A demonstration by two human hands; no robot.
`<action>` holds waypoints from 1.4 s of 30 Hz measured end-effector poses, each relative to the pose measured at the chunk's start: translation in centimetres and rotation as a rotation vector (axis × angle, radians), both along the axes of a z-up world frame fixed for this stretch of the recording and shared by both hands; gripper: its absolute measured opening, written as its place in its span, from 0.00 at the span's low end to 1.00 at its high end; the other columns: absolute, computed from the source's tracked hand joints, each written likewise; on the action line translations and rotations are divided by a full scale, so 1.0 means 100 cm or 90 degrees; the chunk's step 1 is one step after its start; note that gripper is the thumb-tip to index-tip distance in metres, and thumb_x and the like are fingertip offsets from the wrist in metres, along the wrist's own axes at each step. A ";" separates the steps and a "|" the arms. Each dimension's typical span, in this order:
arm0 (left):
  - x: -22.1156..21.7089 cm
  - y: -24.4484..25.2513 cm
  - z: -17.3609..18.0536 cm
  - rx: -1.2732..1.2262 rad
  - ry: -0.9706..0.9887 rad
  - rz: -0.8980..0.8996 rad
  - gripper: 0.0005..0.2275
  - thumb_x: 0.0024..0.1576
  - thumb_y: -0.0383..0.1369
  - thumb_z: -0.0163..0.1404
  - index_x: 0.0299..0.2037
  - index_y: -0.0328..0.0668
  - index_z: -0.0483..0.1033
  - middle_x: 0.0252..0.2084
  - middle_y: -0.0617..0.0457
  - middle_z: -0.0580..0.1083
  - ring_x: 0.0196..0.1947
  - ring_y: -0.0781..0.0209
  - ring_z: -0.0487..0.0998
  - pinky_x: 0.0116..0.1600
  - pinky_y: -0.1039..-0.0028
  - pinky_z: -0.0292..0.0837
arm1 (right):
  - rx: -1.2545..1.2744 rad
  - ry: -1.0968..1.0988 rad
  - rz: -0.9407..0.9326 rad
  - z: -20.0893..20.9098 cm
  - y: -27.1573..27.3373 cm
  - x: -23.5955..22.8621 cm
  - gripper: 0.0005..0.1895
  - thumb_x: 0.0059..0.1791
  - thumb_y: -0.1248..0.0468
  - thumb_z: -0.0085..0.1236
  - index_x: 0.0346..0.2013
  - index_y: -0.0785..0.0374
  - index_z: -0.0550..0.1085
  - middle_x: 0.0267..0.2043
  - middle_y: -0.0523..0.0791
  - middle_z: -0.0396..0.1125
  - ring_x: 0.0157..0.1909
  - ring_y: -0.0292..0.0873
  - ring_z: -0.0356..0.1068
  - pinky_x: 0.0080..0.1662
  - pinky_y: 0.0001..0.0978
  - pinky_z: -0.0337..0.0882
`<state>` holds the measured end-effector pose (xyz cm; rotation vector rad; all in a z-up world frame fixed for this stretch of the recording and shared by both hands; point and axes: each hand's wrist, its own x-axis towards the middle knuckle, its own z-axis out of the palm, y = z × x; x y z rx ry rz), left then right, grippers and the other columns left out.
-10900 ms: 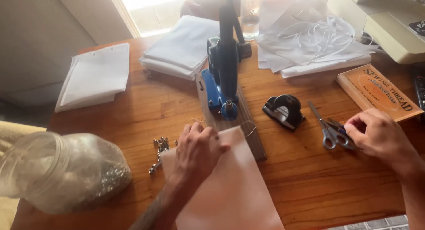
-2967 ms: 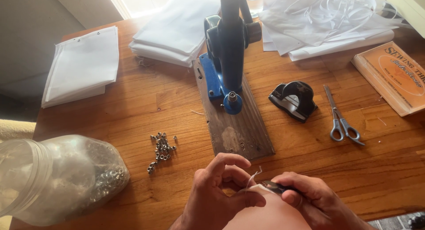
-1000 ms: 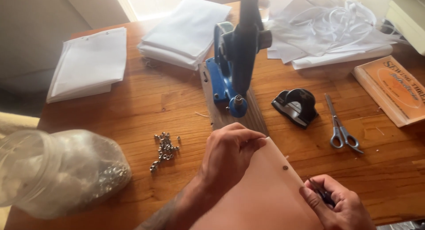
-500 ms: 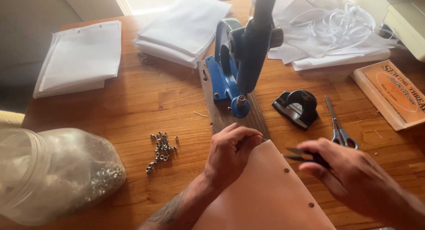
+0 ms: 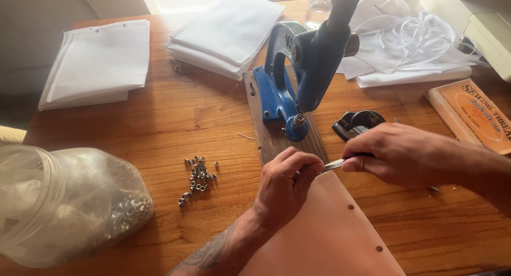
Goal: Trimming excess fabric and loose threads from the edges of a white fabric panel with pre-installed grommets using scissors.
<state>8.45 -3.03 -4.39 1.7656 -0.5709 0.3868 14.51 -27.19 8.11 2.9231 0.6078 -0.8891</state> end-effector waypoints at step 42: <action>0.001 -0.002 -0.006 -0.050 0.044 0.037 0.02 0.70 0.25 0.60 0.45 0.39 0.85 0.36 0.50 0.79 0.27 0.59 0.81 0.32 0.70 0.80 | 0.041 0.115 -0.056 -0.012 0.008 0.019 0.16 0.62 0.41 0.62 0.40 0.43 0.87 0.33 0.36 0.72 0.39 0.36 0.69 0.48 0.31 0.70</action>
